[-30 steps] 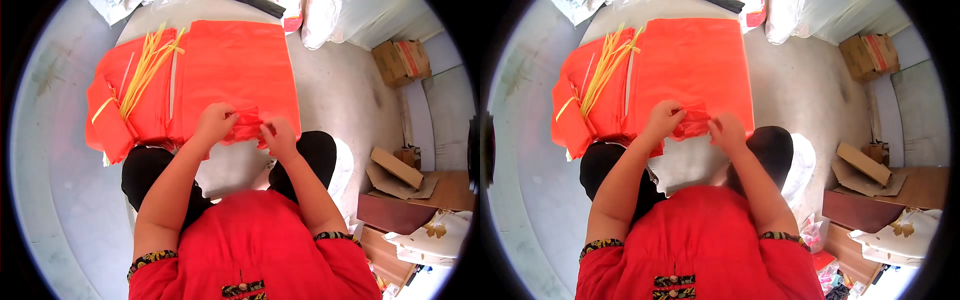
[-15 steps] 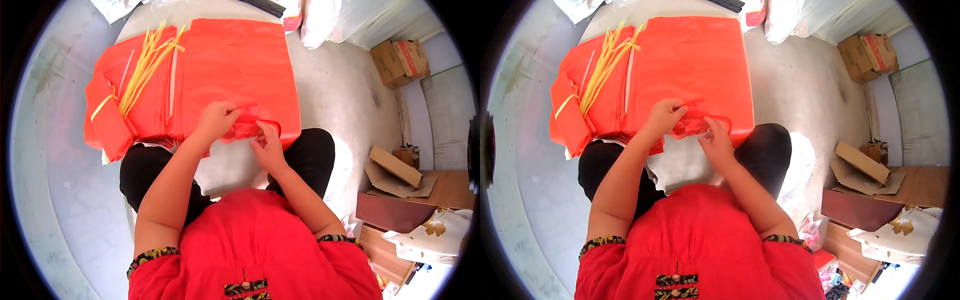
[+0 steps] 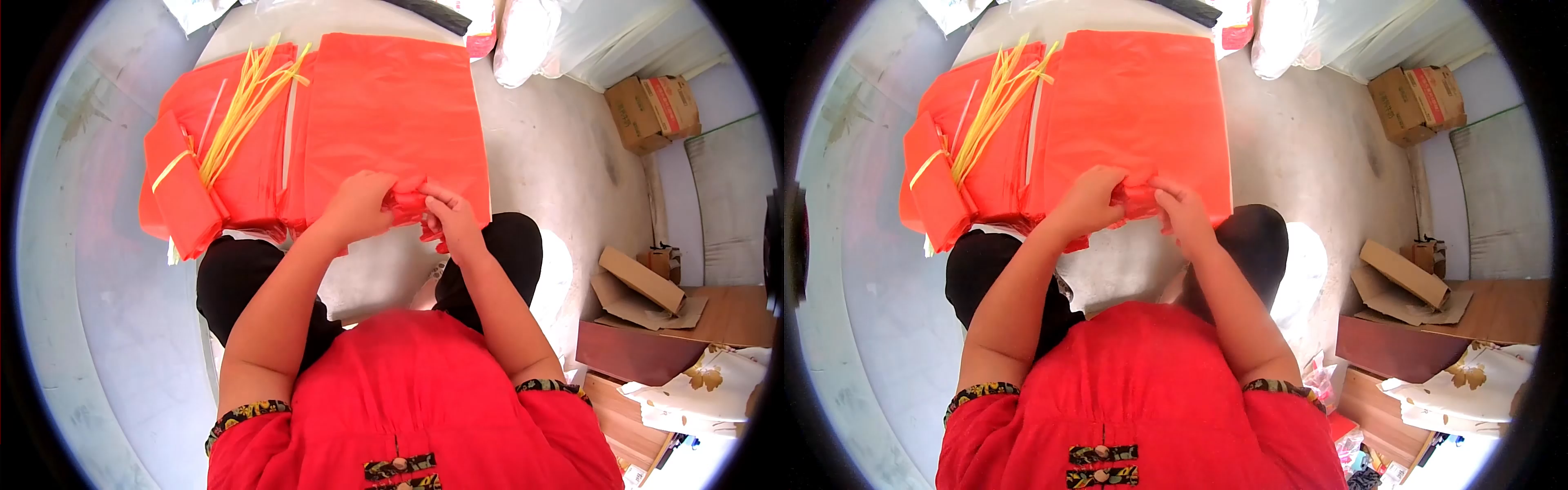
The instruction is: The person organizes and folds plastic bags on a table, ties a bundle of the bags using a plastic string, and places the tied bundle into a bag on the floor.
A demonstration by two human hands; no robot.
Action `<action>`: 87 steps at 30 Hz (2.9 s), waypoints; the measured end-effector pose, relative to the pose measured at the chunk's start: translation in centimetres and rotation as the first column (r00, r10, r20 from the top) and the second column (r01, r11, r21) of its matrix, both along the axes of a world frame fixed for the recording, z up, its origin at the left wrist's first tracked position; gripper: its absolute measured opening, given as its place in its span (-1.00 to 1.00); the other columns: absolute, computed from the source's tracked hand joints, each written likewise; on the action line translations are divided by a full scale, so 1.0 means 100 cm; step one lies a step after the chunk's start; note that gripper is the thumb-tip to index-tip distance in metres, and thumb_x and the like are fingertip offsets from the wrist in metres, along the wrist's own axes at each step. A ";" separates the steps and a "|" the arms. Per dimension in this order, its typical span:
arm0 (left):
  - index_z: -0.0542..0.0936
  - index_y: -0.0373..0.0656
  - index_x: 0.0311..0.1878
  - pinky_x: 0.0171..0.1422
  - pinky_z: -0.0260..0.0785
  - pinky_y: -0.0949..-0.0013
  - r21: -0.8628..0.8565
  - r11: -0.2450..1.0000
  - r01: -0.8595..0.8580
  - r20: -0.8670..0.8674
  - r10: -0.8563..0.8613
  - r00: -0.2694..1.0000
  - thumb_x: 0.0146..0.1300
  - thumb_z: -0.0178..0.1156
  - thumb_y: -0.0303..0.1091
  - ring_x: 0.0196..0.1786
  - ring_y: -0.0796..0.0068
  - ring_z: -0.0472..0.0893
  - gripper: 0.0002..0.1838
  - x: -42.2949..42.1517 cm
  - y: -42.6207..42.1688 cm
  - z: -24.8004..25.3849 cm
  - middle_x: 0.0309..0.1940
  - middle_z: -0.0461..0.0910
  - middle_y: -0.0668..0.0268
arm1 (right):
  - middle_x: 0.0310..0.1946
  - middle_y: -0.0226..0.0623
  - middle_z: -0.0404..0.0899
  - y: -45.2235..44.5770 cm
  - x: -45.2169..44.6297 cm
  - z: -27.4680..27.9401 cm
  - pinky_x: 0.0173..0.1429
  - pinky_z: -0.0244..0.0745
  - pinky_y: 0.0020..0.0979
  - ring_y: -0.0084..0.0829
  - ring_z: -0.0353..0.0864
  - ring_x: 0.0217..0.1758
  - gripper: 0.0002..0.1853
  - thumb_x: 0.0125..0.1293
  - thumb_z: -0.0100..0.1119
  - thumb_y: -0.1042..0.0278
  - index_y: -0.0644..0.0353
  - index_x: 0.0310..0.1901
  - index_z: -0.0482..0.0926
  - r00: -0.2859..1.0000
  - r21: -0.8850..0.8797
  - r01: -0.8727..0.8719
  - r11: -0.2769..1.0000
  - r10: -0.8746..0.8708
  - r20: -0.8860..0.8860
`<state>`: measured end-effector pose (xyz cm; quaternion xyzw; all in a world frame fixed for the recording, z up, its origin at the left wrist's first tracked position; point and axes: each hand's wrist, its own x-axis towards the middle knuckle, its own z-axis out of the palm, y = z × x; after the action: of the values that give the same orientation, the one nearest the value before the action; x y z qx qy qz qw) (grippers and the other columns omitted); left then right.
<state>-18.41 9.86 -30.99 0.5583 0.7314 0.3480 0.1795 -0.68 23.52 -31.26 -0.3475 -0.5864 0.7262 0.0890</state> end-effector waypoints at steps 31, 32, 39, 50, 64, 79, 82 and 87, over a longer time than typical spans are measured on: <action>0.62 -0.34 -0.21 -0.24 0.37 0.38 -0.032 0.972 -0.233 0.469 0.220 0.855 0.50 0.22 -0.31 -0.36 0.64 0.43 -0.75 -0.005 0.026 -0.023 -0.48 0.48 0.40 | -0.27 -0.40 0.60 -0.016 0.013 -0.025 -0.14 0.52 -0.49 -0.57 0.59 -0.28 -0.60 0.52 0.20 0.32 0.25 0.31 0.52 0.997 0.190 0.026 0.981 -0.038 0.063; 0.59 -0.34 -0.24 -0.27 0.36 0.34 -0.017 0.971 -0.237 0.484 0.216 0.848 0.49 0.22 -0.30 -0.40 0.60 0.43 -0.74 -0.005 0.026 -0.026 -0.51 0.46 0.34 | -0.27 -0.40 0.60 -0.016 0.013 -0.030 -0.15 0.52 -0.49 -0.57 0.60 -0.29 -0.60 0.52 0.19 0.31 0.25 0.31 0.53 0.998 0.202 0.029 0.979 -0.038 0.041; 0.66 -0.34 -0.14 -0.21 0.41 0.39 -0.085 0.975 -0.206 0.544 0.219 0.810 0.52 0.21 -0.31 -0.33 0.65 0.49 -0.76 -0.003 0.020 -0.011 -0.43 0.56 0.42 | -0.23 -0.39 0.60 -0.012 0.016 -0.037 -0.12 0.49 -0.47 -0.55 0.58 -0.28 -0.65 0.54 0.17 0.27 0.22 0.25 0.58 0.994 0.035 0.104 0.994 -0.103 -0.025; 0.62 -0.34 -0.20 -0.28 0.35 0.41 -0.055 0.979 -0.195 0.498 0.196 0.845 0.52 0.22 -0.33 -0.37 0.68 0.43 -0.77 -0.003 0.017 -0.012 -0.45 0.51 0.44 | -0.22 -0.42 0.58 0.002 0.017 -0.032 -0.31 0.31 -0.53 -0.60 0.44 -0.33 -0.74 0.62 0.10 0.19 0.14 0.13 0.60 0.972 -0.410 0.112 0.905 -0.186 -0.143; 0.61 -0.32 -0.20 -0.30 0.35 0.41 -0.026 0.982 -0.187 0.568 0.168 0.806 0.54 0.19 -0.35 -0.39 0.68 0.41 -0.78 0.002 0.015 -0.005 -0.47 0.49 0.46 | -0.33 -0.58 0.41 0.001 0.010 -0.032 -0.34 0.20 -0.54 -0.66 0.29 -0.41 -0.78 0.58 0.15 0.14 0.07 0.03 0.61 0.960 -0.506 0.129 0.853 -0.235 -0.153; 0.61 -0.29 0.18 -0.05 0.53 0.27 0.111 0.994 0.008 0.215 -0.032 0.976 0.37 0.30 -0.41 -0.18 0.33 0.68 -0.65 0.003 0.007 0.002 -0.25 0.68 0.14 | -0.52 -0.47 0.53 0.010 0.004 -0.020 -0.51 0.27 -0.42 -0.57 0.47 -0.47 -0.62 0.49 0.20 -0.07 0.10 -0.01 0.64 0.998 -0.160 0.065 0.985 -0.068 -0.017; 0.59 -0.23 0.26 0.03 0.54 0.20 0.092 0.994 -0.054 0.232 0.031 0.972 0.36 0.27 -0.46 -0.07 0.16 0.72 -0.60 0.008 0.011 0.001 -0.13 0.71 0.03 | -0.49 -0.47 0.54 0.009 -0.004 -0.009 -0.50 0.34 -0.40 -0.55 0.49 -0.46 -0.62 0.50 0.20 -0.07 0.11 0.00 0.63 0.995 -0.109 0.055 0.993 -0.063 -0.071; 0.65 -0.19 0.21 0.05 0.54 0.19 0.027 0.979 -0.203 0.256 0.189 0.948 0.36 0.20 -0.52 -0.04 0.05 0.72 -0.65 0.003 0.031 -0.012 -0.06 0.74 0.00 | -0.25 -0.40 0.67 0.006 -0.009 0.009 -0.33 0.49 -0.43 -0.55 0.58 -0.37 -0.70 0.58 0.13 0.15 0.21 0.09 0.63 0.990 -0.006 0.081 0.997 -0.082 -0.115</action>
<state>-18.11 12.99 -32.15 0.4386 0.7451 0.4514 0.2206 -1.61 24.17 -30.32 -0.3290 -0.5652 0.7411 0.1519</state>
